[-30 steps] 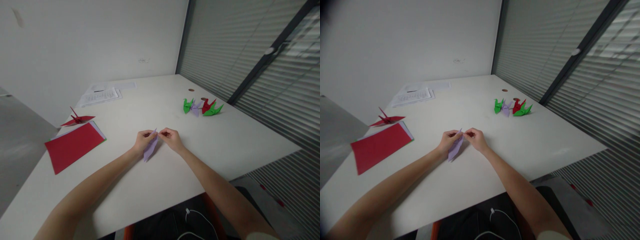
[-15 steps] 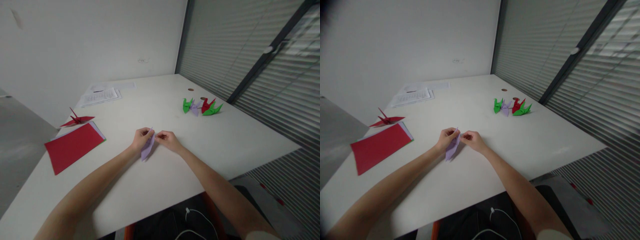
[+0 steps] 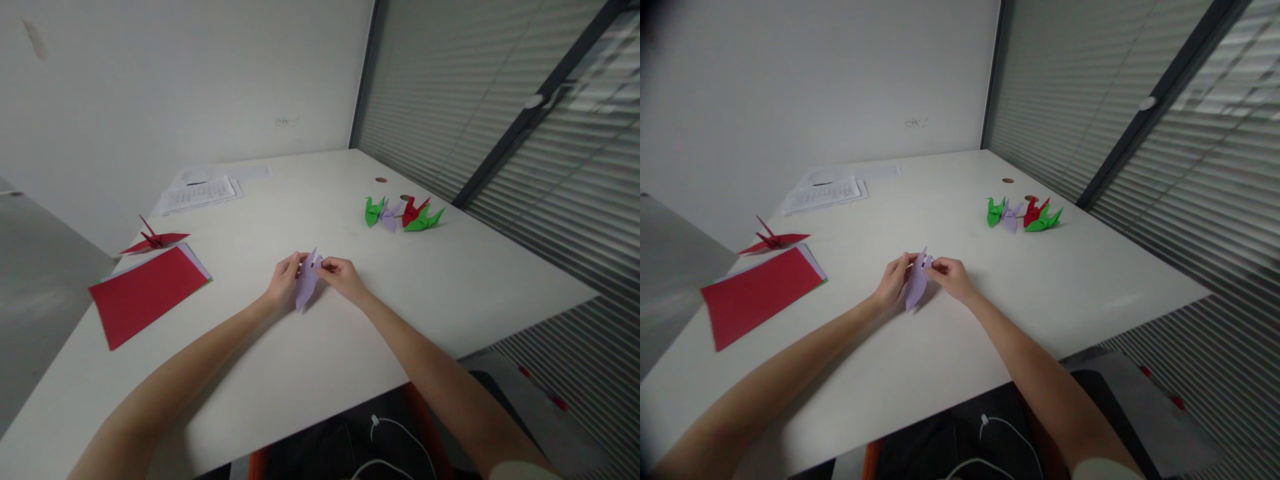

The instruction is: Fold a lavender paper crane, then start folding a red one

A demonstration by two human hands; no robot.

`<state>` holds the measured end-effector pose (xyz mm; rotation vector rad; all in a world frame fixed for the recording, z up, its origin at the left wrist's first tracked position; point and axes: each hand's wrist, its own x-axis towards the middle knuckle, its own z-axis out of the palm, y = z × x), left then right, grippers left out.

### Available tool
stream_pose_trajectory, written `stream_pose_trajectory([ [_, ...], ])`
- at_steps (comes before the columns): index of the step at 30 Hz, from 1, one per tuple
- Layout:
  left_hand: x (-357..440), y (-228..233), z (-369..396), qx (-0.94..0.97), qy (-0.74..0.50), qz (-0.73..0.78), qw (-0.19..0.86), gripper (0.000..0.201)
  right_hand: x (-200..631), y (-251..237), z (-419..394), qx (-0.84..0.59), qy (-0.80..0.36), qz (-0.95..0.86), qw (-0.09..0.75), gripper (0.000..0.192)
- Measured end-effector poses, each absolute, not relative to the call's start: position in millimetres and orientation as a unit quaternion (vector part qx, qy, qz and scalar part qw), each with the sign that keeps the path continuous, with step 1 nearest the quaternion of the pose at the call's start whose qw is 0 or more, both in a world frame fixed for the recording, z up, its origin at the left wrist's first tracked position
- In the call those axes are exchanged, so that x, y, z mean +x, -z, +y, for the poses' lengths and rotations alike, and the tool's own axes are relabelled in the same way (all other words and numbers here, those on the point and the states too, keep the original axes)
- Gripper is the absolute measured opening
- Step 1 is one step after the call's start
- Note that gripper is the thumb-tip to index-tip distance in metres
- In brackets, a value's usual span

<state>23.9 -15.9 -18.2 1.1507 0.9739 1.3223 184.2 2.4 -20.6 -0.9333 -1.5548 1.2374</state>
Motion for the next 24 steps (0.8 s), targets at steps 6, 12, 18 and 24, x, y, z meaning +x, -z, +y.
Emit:
stream_pose_trajectory([
  [6,19.7,25.5,-9.5,0.452,-0.558,0.457,0.525,0.035,198.4,15.5,15.4,-0.448,-0.493,-0.523,0.532,0.034],
  [12,20.4,28.8,-8.3,0.459,-0.519,0.441,0.57,0.033,199.8,18.8,18.5,-0.459,-0.495,-0.513,0.531,0.034],
  [18,20.6,32.3,-9.3,0.488,-0.496,0.412,0.588,0.042,198.9,14.8,15.2,-0.451,-0.493,-0.518,0.534,0.033],
  [24,21.2,28.4,-13.9,0.484,-0.472,0.376,0.634,0.058,199.6,11.9,14.5,-0.433,-0.495,-0.516,0.549,0.034],
])
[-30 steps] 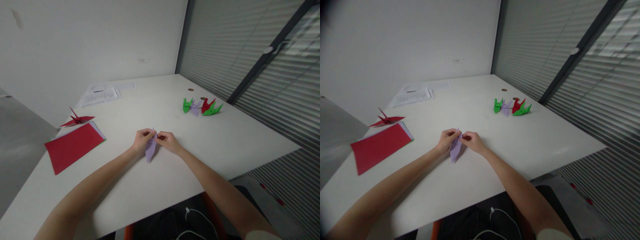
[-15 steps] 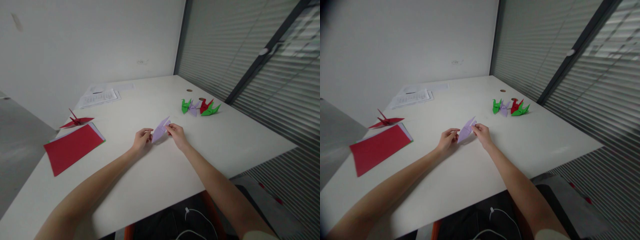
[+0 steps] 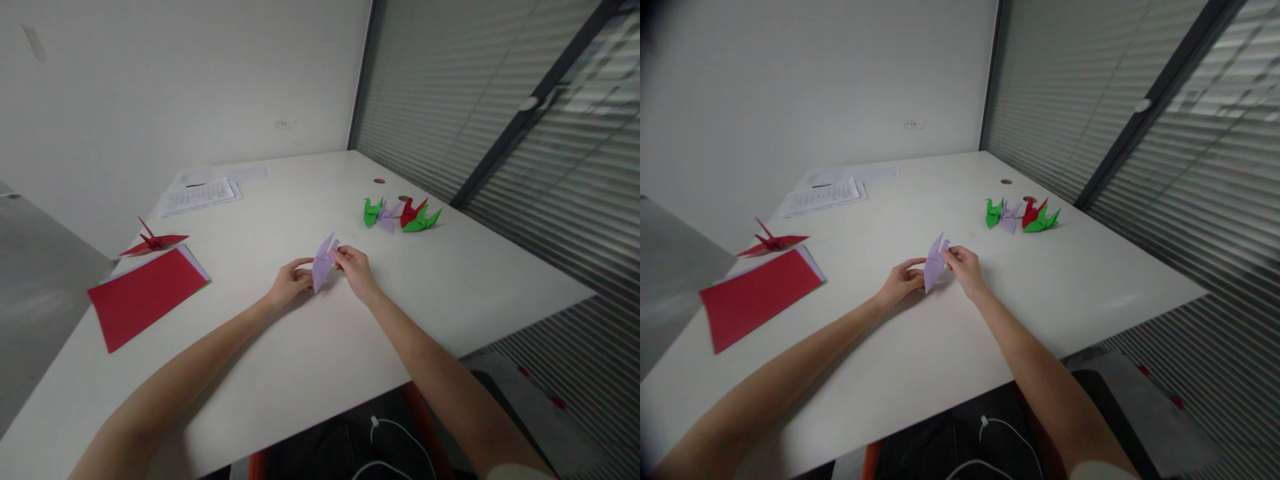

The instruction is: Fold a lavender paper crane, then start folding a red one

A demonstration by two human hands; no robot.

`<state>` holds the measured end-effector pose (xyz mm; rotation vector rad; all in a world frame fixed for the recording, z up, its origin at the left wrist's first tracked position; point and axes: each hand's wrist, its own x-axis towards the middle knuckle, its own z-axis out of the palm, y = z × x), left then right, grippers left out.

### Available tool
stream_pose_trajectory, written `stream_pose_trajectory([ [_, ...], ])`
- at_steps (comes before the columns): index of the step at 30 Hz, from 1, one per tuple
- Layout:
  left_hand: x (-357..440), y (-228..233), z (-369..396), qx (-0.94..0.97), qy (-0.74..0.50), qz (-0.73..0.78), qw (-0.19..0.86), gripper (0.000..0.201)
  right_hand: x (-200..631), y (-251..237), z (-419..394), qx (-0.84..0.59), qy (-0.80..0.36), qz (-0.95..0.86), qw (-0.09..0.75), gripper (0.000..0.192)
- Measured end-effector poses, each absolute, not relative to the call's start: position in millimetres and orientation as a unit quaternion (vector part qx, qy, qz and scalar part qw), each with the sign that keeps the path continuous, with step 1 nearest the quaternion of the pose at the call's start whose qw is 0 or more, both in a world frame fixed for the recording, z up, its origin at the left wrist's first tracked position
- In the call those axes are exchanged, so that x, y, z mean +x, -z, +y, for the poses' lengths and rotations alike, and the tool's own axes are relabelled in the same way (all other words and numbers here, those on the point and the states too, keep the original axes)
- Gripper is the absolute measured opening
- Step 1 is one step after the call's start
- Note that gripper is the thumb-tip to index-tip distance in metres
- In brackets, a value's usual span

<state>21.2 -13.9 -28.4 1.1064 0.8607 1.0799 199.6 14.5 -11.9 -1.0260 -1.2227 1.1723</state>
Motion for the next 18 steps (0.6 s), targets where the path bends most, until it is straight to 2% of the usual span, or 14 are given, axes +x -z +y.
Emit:
stream_pose_trajectory([
  [4,21.8,27.4,-16.3,0.484,-0.475,0.368,0.636,0.06,199.5,12.0,15.1,-0.421,-0.504,-0.51,0.555,0.035],
  [10,22.3,27.1,-15.6,0.508,-0.518,0.375,0.577,0.052,199.9,12.6,14.8,-0.425,-0.499,-0.523,0.545,0.037],
  [15,25.4,26.6,-16.0,0.507,-0.542,0.363,0.563,0.052,198.2,11.6,11.6,-0.429,-0.503,-0.542,0.519,0.039],
  [18,26.4,29.8,-14.5,0.507,-0.548,0.372,0.552,0.044,197.1,11.4,10.2,-0.424,-0.511,-0.557,0.499,0.037],
])
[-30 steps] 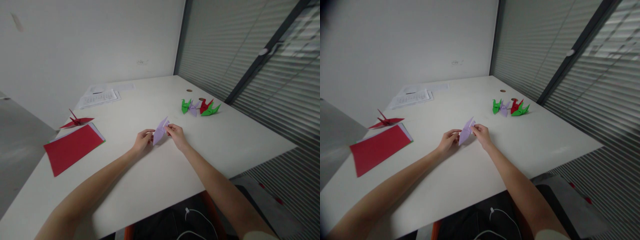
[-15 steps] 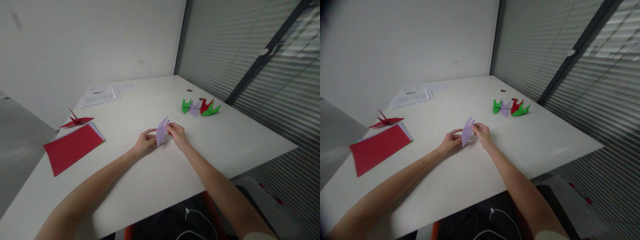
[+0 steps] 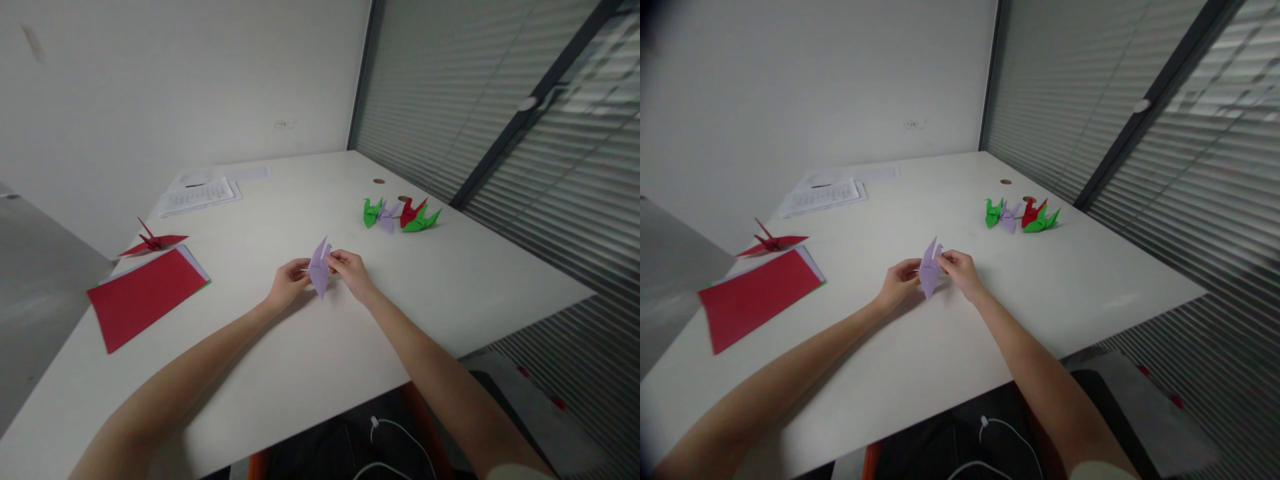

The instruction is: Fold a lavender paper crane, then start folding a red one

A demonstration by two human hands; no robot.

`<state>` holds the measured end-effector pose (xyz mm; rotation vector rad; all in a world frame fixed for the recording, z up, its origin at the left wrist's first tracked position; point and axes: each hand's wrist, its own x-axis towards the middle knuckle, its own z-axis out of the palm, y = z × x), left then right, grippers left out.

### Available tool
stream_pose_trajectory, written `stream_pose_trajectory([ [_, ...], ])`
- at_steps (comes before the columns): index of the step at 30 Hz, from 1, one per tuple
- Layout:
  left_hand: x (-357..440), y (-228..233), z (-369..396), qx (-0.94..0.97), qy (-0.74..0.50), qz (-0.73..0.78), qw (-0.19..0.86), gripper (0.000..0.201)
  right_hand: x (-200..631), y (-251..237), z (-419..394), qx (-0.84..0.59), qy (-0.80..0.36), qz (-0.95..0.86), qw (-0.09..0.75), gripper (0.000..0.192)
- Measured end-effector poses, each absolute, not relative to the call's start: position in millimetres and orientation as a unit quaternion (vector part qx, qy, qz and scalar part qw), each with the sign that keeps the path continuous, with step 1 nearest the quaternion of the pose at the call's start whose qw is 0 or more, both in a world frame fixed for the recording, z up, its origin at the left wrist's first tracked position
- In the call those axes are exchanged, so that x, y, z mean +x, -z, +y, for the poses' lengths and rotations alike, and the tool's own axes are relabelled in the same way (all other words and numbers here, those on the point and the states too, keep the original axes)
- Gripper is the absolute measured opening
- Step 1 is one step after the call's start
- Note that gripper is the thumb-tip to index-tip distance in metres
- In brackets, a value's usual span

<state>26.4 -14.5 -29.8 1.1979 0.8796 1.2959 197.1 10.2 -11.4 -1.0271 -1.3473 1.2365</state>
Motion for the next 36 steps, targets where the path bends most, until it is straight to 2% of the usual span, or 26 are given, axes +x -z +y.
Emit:
stream_pose_trajectory([
  [3,22.8,34.2,-9.0,0.465,-0.576,0.397,0.543,0.04,197.3,12.9,10.5,-0.431,-0.524,-0.553,0.484,0.038],
  [10,10.1,35.0,1.4,0.33,-0.633,0.405,0.572,0.05,197.7,21.2,12.9,-0.467,-0.545,-0.555,0.42,0.038],
  [16,13.7,34.1,-1.8,0.339,-0.624,0.396,0.582,0.049,195.7,24.1,12.0,-0.453,-0.541,-0.584,0.4,0.041],
  [23,20.8,32.5,-9.5,0.431,-0.631,0.417,0.492,0.042,193.3,20.9,7.4,-0.391,-0.583,-0.615,0.359,0.051],
  [30,20.8,26.6,-12.2,0.443,-0.612,0.393,0.524,0.031,193.8,25.8,10.6,-0.413,-0.561,-0.606,0.384,0.043],
  [33,16.1,24.5,-7.6,0.392,-0.618,0.386,0.562,0.041,195.4,25.1,12.0,-0.42,-0.536,-0.617,0.395,0.039],
  [36,16.7,26.1,-6.0,0.36,-0.619,0.383,0.584,0.054,196.1,23.5,12.4,-0.427,-0.498,-0.604,0.453,0.041],
])
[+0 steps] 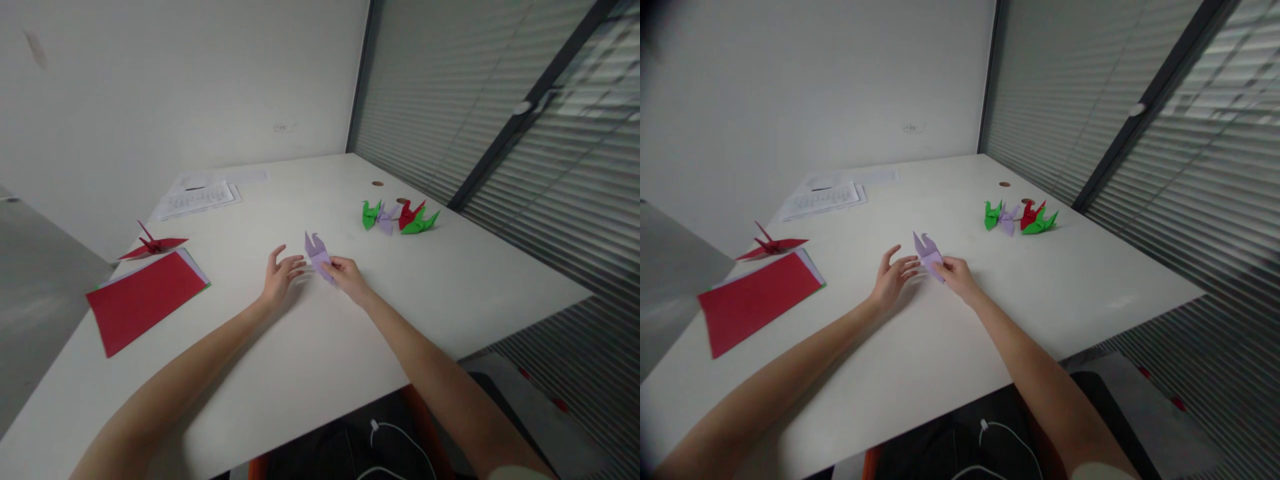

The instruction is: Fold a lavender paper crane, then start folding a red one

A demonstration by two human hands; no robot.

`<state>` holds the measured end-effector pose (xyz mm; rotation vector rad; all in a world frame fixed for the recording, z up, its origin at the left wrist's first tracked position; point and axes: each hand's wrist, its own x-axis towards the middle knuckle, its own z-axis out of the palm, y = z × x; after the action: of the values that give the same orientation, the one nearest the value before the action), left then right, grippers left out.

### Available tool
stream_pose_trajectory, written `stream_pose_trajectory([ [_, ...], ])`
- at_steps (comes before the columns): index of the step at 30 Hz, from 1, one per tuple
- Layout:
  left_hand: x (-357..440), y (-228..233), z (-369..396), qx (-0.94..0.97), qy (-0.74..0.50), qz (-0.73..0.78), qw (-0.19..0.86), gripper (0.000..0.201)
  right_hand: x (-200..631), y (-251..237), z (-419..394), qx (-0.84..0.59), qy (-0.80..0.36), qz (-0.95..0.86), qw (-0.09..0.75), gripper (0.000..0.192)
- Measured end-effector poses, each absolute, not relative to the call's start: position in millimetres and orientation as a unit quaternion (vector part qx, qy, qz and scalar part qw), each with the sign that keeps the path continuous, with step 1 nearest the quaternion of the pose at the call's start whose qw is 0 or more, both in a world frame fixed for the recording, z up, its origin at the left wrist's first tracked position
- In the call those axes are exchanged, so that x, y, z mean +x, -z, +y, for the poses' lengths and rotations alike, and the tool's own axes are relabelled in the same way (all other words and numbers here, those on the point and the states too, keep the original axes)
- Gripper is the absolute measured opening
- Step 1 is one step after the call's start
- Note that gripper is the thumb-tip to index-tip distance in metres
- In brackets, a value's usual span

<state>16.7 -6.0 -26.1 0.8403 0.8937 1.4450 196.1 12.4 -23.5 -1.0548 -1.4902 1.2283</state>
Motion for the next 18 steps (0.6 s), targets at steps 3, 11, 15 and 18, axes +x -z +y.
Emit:
stream_pose_trajectory([
  [3,21.7,30.3,-7.8,0.384,-0.547,0.399,0.628,0.042,195.6,23.4,12.7,-0.436,-0.466,-0.605,0.475,0.042],
  [11,22.1,26.2,-13.7,0.462,-0.564,0.412,0.547,0.032,194.5,19.9,6.3,-0.361,-0.472,-0.715,0.368,0.03],
  [15,21.5,22.1,-14.2,0.468,-0.571,0.415,0.531,0.029,201.1,12.6,8.5,-0.386,-0.517,-0.662,0.382,0.047],
  [18,25.1,22.9,-16.9,0.479,-0.535,0.417,0.556,0.031,203.8,14.1,12.6,-0.427,-0.555,-0.578,0.419,0.058],
])
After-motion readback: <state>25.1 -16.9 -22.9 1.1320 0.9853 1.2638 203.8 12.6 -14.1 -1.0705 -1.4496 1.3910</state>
